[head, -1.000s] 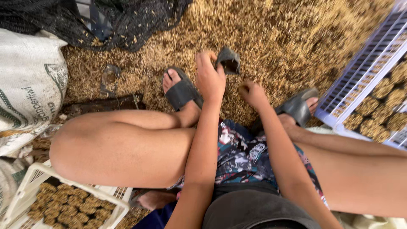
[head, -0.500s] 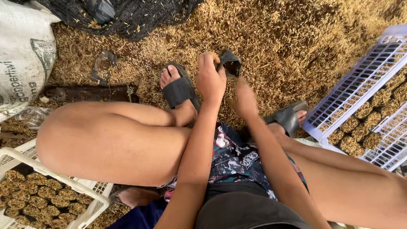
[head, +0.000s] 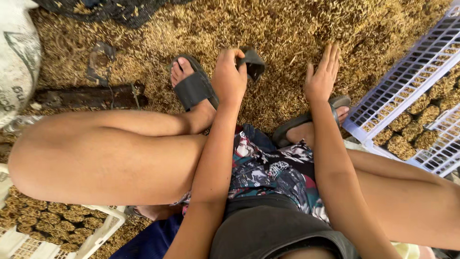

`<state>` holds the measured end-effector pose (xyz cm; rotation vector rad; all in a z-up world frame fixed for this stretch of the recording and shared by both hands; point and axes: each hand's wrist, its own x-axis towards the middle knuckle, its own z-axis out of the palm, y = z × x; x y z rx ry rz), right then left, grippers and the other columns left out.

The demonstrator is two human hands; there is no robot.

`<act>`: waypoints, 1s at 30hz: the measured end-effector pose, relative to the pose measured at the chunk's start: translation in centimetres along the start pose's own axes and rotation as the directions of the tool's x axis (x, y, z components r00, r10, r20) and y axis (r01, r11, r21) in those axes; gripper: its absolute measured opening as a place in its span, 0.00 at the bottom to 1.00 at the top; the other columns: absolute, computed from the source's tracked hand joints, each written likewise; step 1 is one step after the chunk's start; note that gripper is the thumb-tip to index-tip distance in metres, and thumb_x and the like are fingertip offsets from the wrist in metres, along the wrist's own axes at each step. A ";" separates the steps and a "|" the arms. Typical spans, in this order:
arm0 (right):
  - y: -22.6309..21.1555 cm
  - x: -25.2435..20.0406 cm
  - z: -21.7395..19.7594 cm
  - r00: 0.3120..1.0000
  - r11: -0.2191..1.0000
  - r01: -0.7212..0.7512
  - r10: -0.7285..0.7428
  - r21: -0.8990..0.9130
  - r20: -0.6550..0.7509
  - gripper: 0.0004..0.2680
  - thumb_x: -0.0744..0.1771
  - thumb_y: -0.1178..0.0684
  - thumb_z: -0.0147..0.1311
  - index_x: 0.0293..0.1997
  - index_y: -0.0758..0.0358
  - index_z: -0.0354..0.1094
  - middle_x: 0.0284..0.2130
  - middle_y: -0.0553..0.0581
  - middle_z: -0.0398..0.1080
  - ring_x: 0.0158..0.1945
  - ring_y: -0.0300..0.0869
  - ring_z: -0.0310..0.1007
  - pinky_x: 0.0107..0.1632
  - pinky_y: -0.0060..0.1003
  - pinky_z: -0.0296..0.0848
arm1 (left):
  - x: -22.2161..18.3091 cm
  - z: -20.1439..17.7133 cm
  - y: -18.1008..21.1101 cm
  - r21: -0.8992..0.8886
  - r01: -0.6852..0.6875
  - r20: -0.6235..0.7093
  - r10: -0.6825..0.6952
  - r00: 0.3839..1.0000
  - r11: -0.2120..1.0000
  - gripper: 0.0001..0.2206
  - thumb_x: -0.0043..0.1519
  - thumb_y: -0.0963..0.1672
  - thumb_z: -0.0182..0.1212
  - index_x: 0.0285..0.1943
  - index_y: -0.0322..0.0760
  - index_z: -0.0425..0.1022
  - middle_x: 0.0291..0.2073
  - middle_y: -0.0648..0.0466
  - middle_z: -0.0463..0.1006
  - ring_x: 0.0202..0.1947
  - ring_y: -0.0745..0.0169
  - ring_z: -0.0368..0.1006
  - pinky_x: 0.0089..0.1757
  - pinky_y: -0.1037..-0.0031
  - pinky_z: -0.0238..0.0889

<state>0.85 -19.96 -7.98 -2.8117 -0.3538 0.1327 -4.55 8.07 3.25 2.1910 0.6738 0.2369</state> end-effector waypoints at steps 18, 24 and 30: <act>-8.5 2.5 1.9 0.895 0.979 0.197 -0.198 0.045 0.399 0.28 0.71 0.45 0.56 0.79 0.56 0.42 0.76 0.67 0.43 0.80 0.58 0.37 0.78 0.53 0.39 | -0.5 1.5 -1.4 0.033 -0.123 0.162 0.116 0.980 0.992 0.14 0.57 0.36 0.66 0.50 0.37 0.68 0.51 0.53 0.68 0.45 0.43 0.75 0.39 0.61 0.70; -11.1 -1.2 4.3 0.782 0.930 0.355 -0.352 0.096 0.514 0.10 0.65 0.49 0.61 0.48 0.55 0.78 0.68 0.62 0.56 0.74 0.54 0.50 0.76 0.49 0.46 | -0.3 1.8 -1.2 -0.021 -0.141 0.101 0.143 0.985 0.990 0.06 0.58 0.36 0.65 0.36 0.37 0.73 0.48 0.58 0.75 0.40 0.58 0.79 0.38 0.70 0.72; -6.1 -1.4 3.7 0.979 0.955 0.182 -0.198 0.234 0.048 0.12 0.68 0.62 0.57 0.58 0.57 0.78 0.61 0.59 0.71 0.65 0.51 0.69 0.68 0.42 0.70 | -0.7 1.9 -0.9 -0.044 -0.232 0.123 0.236 0.964 0.972 0.07 0.58 0.38 0.68 0.39 0.46 0.84 0.50 0.57 0.75 0.41 0.58 0.77 0.36 0.72 0.72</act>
